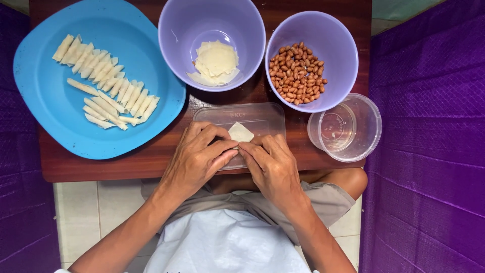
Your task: A person manually wraps individual peanuts into small square wrappers on a wooden table.
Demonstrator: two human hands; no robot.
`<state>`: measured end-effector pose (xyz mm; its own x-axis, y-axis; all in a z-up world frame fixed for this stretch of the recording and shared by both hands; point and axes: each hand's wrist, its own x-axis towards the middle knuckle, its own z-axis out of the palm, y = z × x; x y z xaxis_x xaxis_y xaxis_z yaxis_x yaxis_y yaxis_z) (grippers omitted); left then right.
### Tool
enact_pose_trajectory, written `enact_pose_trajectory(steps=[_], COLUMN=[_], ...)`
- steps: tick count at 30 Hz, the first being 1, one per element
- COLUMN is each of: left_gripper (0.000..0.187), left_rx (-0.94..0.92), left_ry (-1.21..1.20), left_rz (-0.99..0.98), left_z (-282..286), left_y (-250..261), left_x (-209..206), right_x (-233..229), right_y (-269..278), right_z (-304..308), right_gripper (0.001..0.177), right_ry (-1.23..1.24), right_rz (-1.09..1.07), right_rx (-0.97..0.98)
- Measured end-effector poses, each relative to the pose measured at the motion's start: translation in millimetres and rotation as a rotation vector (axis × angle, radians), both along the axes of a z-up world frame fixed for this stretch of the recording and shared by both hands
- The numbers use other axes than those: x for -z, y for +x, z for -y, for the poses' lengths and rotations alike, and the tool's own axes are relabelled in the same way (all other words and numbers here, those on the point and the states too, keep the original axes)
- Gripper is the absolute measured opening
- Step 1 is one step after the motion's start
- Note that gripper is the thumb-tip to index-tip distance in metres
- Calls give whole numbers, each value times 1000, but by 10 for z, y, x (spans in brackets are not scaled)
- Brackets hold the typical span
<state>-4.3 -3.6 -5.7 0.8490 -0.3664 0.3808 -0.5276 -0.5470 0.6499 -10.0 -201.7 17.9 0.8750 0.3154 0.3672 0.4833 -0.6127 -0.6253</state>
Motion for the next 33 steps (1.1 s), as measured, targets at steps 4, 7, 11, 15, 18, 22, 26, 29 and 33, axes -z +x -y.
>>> enact_pose_trajectory(steps=[4,7,11,15,18,22,26,29,33], left_gripper=[5,5,6,6,6,6,4,4,5], left_rx=[-2,-5,-7,-14,-18,-10,-10,-12,-14], left_ry=[-15,-30,-36,-29,-29,-25,-23,-28,-15], left_rz=[-5,-2,-8,-2,-3,-2,-29,-42,-52], left_z=[1,1,-2,0,2,-2,-6,-5,4], left_y=[-3,-9,-9,-8,-14,-8,-10,-6,-1], left_x=[-20,1,-1,-8,-12,-17,-13,-14,-21], right_x=[-63,-76,-132,-130,-101,-61,-38,-30,-7], right_y=[22,37,64,49,25,4,-15,-22,-27], right_z=[-28,-16,-23,-30,-33,-26,-32,-32,-25], right_gripper=[7,6,6,7,7,7,7,7,6], right_ry=[-31,-45,-63,-63,-37,-19,-11,-4,-2], right_rz=[15,18,-12,-60,-81,-80,-92,-85,-74], right_rx=[-1,-1,-14,-2,21,27,37,42,39])
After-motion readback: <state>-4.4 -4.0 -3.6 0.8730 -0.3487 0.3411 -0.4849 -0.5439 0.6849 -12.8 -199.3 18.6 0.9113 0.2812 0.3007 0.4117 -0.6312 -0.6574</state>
